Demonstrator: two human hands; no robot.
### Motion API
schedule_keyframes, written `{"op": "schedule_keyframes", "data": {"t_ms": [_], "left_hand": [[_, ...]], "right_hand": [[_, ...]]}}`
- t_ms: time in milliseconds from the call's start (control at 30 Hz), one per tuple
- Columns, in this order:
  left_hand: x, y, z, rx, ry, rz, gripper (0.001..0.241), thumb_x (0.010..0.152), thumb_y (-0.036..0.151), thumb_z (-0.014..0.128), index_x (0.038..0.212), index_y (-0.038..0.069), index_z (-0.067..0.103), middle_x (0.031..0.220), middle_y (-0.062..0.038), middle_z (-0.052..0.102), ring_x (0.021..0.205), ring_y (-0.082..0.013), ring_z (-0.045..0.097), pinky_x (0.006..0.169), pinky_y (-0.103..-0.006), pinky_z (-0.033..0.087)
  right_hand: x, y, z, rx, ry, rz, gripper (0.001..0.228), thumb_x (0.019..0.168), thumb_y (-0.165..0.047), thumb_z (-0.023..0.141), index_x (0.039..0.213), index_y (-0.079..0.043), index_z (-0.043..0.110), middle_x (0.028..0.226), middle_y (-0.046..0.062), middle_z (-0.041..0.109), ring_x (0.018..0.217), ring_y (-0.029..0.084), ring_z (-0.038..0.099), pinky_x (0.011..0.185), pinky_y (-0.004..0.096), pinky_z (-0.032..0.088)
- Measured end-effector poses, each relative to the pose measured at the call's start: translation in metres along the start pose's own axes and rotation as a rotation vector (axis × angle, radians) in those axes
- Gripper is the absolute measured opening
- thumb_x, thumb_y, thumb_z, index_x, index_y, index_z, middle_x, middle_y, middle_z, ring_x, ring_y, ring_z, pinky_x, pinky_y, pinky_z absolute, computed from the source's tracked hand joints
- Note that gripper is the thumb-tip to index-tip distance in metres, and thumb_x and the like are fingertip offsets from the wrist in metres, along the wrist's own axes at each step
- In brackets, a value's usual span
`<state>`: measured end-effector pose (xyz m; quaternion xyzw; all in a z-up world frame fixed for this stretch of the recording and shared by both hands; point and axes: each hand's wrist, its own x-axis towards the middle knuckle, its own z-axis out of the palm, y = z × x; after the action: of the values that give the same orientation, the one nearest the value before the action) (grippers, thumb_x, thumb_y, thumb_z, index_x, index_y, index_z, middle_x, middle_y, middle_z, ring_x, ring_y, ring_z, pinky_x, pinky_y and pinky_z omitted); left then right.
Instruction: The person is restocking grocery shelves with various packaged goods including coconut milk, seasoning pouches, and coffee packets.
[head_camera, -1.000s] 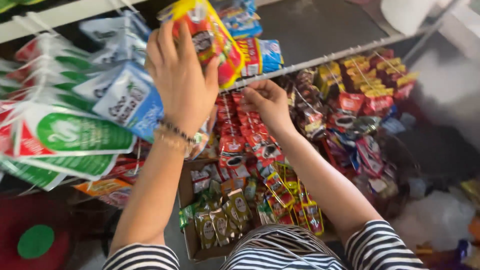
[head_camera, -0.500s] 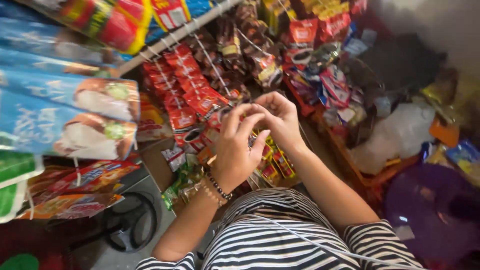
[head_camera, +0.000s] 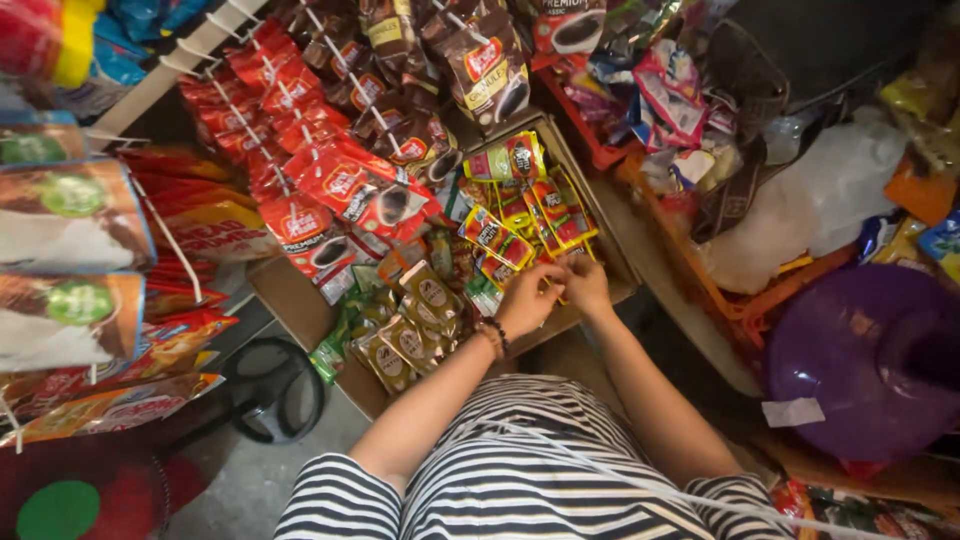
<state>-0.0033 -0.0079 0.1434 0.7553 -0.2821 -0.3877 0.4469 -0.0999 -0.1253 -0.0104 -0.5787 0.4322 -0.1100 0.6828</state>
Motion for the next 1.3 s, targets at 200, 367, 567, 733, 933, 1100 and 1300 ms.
{"op": "schedule_keyframes", "data": {"t_ms": [200,367,567,733,933,1100,1300], "left_hand": [[0.02,-0.082,0.048,0.066,0.01,0.099,0.027,0.087,0.012,0.074,0.113,0.004,0.073,0.102,-0.013,0.077,0.085,-0.0211,0.072,0.077,-0.0358,0.057],[0.019,-0.147,0.065,0.072,-0.061,-0.16,0.04,0.086,0.018,0.073,0.123,0.007,0.066,0.091,-0.011,0.073,0.08,-0.0256,0.07,0.073,-0.0376,0.056],[-0.005,-0.16,0.054,0.229,-0.113,-0.172,0.03,0.09,0.029,0.076,0.106,0.004,0.073,0.099,-0.015,0.074,0.092,-0.03,0.072,0.082,-0.0404,0.056],[-0.014,-0.15,0.042,0.148,-0.054,-0.265,0.034,0.085,0.031,0.074,0.113,0.011,0.074,0.106,-0.013,0.077,0.1,-0.0283,0.074,0.087,-0.0379,0.056],[-0.014,-0.147,0.028,0.062,-0.038,-0.162,0.027,0.09,0.025,0.073,0.11,0.007,0.075,0.108,-0.013,0.076,0.101,-0.0269,0.073,0.09,-0.0367,0.056],[-0.021,-0.169,0.028,-0.027,-0.04,-0.109,0.022,0.092,0.02,0.071,0.104,0.001,0.073,0.102,-0.012,0.076,0.096,-0.0206,0.072,0.088,-0.0341,0.056],[-0.036,-0.179,0.031,-0.041,-0.048,-0.217,0.024,0.091,0.023,0.073,0.104,0.002,0.076,0.099,-0.01,0.078,0.091,-0.0189,0.073,0.086,-0.0329,0.056]], "right_hand": [[0.012,0.094,-0.016,0.008,0.116,0.015,0.019,0.088,-0.004,0.07,0.107,-0.003,0.069,0.099,0.008,0.075,0.086,0.016,0.071,0.077,0.03,0.058],[-0.019,0.029,-0.012,-0.515,0.302,0.061,0.031,0.082,-0.011,0.087,0.107,-0.002,0.071,0.099,0.014,0.073,0.093,0.027,0.069,0.083,0.039,0.055],[0.025,0.129,0.0,0.26,0.132,-0.027,0.051,0.076,-0.001,0.078,0.123,-0.009,0.061,0.112,0.003,0.072,0.101,0.022,0.07,0.086,0.036,0.058],[0.054,0.203,0.018,0.662,-0.011,0.395,0.028,0.1,-0.011,0.08,0.118,-0.001,0.061,0.092,0.011,0.06,0.072,0.026,0.056,0.059,0.039,0.046],[0.053,0.163,0.044,0.176,-0.068,0.235,0.034,0.088,-0.013,0.081,0.117,0.001,0.069,0.097,0.006,0.073,0.079,0.019,0.065,0.07,0.034,0.054],[0.033,0.132,0.026,-0.705,-0.354,0.037,0.049,0.073,-0.024,0.097,0.103,0.003,0.069,0.089,0.016,0.071,0.078,0.025,0.07,0.067,0.038,0.055],[0.019,0.209,0.026,0.283,-0.29,0.419,0.022,0.084,-0.01,0.077,0.101,-0.002,0.068,0.083,0.009,0.071,0.069,0.02,0.07,0.06,0.034,0.058]]}}
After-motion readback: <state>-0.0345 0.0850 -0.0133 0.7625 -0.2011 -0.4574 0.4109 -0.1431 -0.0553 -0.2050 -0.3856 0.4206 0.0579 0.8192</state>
